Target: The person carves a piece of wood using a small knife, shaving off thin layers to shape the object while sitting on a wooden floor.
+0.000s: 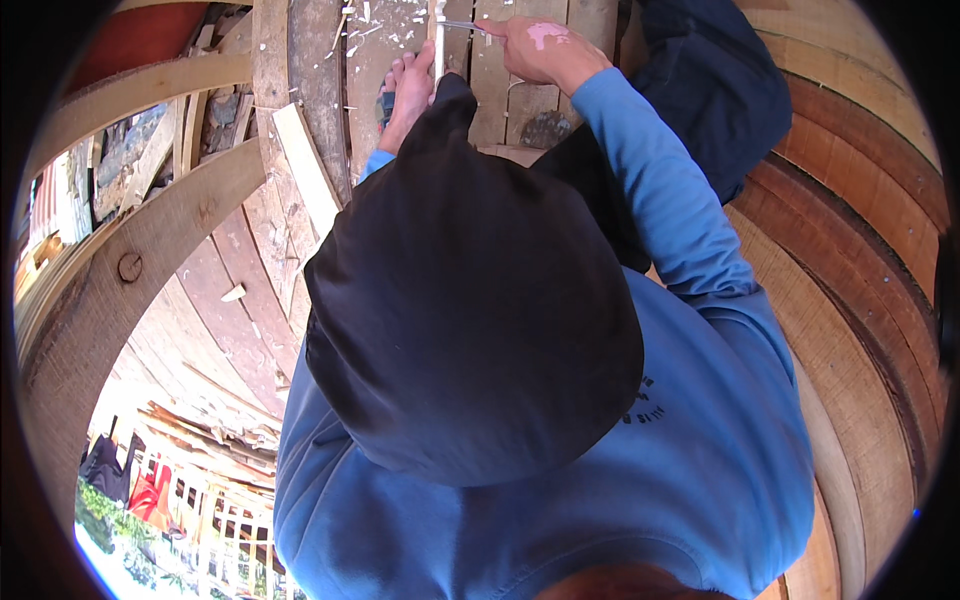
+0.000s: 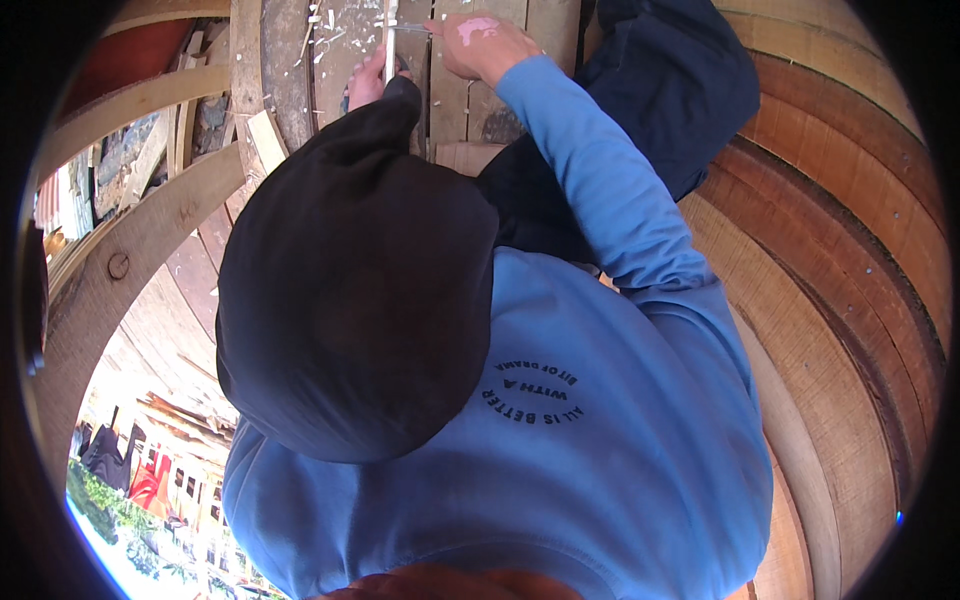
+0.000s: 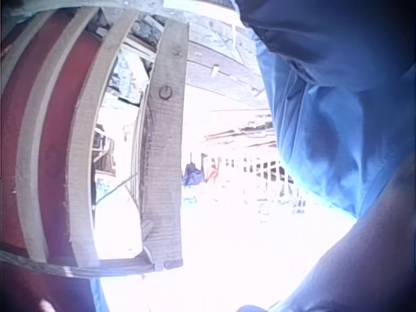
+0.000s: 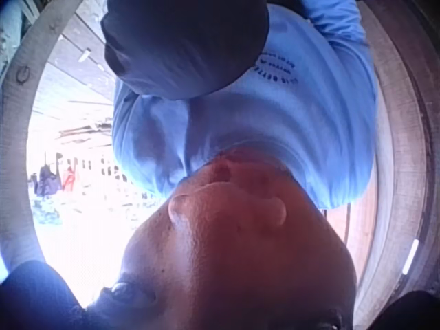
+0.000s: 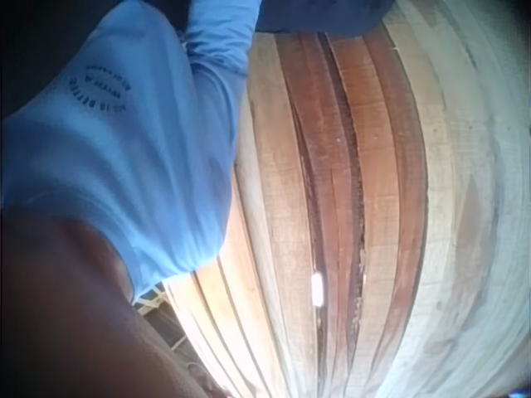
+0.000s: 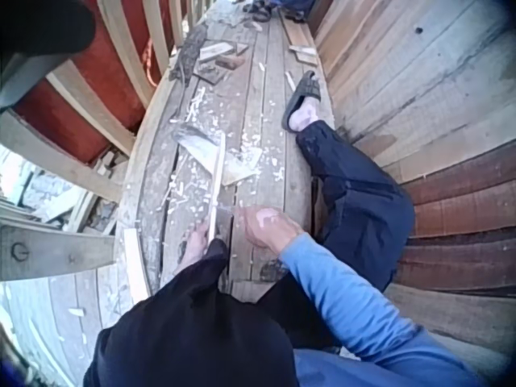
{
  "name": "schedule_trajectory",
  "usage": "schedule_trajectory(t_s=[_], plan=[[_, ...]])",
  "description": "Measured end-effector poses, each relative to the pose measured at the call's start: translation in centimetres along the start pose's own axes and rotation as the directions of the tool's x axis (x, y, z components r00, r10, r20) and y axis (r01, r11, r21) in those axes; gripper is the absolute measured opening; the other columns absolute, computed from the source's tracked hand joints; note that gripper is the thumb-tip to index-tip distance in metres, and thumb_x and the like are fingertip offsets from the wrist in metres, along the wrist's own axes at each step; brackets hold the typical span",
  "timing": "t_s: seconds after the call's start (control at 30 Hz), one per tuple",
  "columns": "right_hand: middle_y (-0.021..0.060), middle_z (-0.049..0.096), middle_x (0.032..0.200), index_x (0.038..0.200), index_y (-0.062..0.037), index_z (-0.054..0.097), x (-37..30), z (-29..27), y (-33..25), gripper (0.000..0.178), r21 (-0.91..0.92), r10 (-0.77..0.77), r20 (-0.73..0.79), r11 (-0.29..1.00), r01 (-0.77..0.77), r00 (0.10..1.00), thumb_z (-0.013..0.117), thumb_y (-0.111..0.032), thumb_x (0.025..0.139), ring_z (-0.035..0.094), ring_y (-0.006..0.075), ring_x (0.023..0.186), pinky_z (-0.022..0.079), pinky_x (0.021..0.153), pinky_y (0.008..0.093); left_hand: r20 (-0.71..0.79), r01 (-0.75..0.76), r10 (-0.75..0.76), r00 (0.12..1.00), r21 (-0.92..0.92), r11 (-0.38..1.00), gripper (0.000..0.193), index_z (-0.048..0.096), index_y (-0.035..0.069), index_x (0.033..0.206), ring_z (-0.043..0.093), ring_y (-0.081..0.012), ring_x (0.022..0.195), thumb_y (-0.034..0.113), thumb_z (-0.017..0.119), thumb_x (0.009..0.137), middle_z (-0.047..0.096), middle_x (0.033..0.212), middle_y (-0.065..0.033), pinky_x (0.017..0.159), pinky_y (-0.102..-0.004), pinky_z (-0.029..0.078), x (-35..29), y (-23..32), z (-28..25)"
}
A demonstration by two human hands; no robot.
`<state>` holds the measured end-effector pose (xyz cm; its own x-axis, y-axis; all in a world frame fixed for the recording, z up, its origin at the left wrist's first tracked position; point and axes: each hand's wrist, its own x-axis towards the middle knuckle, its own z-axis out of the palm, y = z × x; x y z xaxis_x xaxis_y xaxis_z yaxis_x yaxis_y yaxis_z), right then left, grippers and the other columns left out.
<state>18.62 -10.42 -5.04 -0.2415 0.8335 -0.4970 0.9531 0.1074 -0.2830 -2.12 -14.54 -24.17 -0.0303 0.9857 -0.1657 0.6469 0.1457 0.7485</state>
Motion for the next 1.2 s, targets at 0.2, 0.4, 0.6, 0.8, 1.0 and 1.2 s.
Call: schedule_trajectory(t_s=[0.2, 0.4, 0.6, 0.8, 1.0, 1.2], plan=[[0.0226, 0.071, 0.119, 0.143, -0.019, 0.06, -2.7, 0.6, -2.6, 0.044, 0.089, 0.091, -0.167, 0.993, -0.077, 0.982, 0.047, -0.024, 0.102, 0.067, 0.0463, 0.111, 0.052, 0.099, 0.0535, 0.031, 0.188, -0.187, 0.982, -0.043, 0.981, 0.03, 0.069, 0.014, 0.105, 0.066, -0.0327, 0.092, 0.028, 0.078, 0.08, 0.066, 0.089, -0.0101, 0.086, -0.045, 0.048, 1.0, -2.5, 1.2], [0.0282, 0.071, 0.102, 0.149, -0.0239, 0.055, -4.0, 2.6, -4.3, 0.054, 0.259, 0.234, -0.229, 0.95, -0.173, 0.945, 0.047, -0.012, 0.097, 0.068, 0.0474, 0.096, 0.053, 0.089, 0.0557, 0.126, 0.402, -0.382, 0.915, -0.266, 0.876, 0.051, 0.074, 0.009, 0.084, 0.066, -0.0306, 0.089, 0.051, 0.052, 0.102, 0.071, 0.088, -0.0124, 0.088, -0.0456, 0.045, 0.5, 4.1, -2.2], [0.0296, 0.07, 0.101, 0.15, -0.0238, 0.053, -2.1, 2.0, -1.4, 0.05, 0.277, 0.059, -0.087, 0.96, -0.033, 0.994, 0.043, -0.014, 0.102, 0.068, 0.0479, 0.094, 0.053, 0.088, 0.0549, -0.012, 0.178, -0.179, 0.984, -0.035, 0.983, 0.032, 0.069, 0.008, 0.113, 0.056, -0.0402, 0.11, 0.035, 0.061, 0.097, 0.063, 0.121, -0.0212, 0.1, -0.0519, 0.037, -0.6, 0.1, 0.6], [0.0232, 0.071, 0.118, 0.147, -0.0204, 0.057, -2.7, -1.3, -2.0, 0.047, 0.08, 0.082, -0.019, 0.994, -0.08, 0.996, 0.046, -0.019, 0.101, 0.067, 0.0433, 0.112, 0.051, 0.099, 0.0524, 0.055, 0.23, -0.226, 0.973, -0.078, 0.97, 0.065, 0.053, 0.008, 0.144, 0.045, -0.0509, 0.136, 0.03, 0.073, 0.087, 0.051, 0.145, -0.0333, 0.118, -0.0532, 0.027, -0.8, 1.0, 0.2], [0.0258, 0.073, 0.106, 0.154, -0.0242, 0.049, -3.5, 0.9, -3.5, 0.059, 0.143, 0.171, -0.155, 0.978, -0.15, 0.973, 0.046, -0.012, 0.096, 0.069, 0.0466, 0.098, 0.052, 0.093, 0.0553, 0.08, 0.098, -0.104, 0.991, 0.076, 0.992, 0.071, 0.052, 0.008, 0.146, 0.048, -0.048, 0.131, 0.036, 0.075, 0.085, 0.056, 0.135, -0.0295, 0.115, -0.0529, 0.03, -1.0, 0.1, 0.4], [0.03, 0.071, 0.106, 0.152, -0.0199, 0.051, -3.3, 3.5, -4.4, 0.054, 0.416, 0.251, -0.14, 0.893, -0.173, 0.958, 0.052, -0.016, 0.098, 0.068, 0.047, 0.101, 0.052, 0.093, 0.0528, 0.321, 0.134, -0.197, 0.926, 0.206, 0.969, 0.078, 0.043, 0.003, 0.152, 0.028, -0.0409, 0.146, 0.056, 0.051, 0.095, 0.037, 0.154, -0.0258, 0.119, -0.0482, 0.017, -1.0, 5.9, -3.6]])
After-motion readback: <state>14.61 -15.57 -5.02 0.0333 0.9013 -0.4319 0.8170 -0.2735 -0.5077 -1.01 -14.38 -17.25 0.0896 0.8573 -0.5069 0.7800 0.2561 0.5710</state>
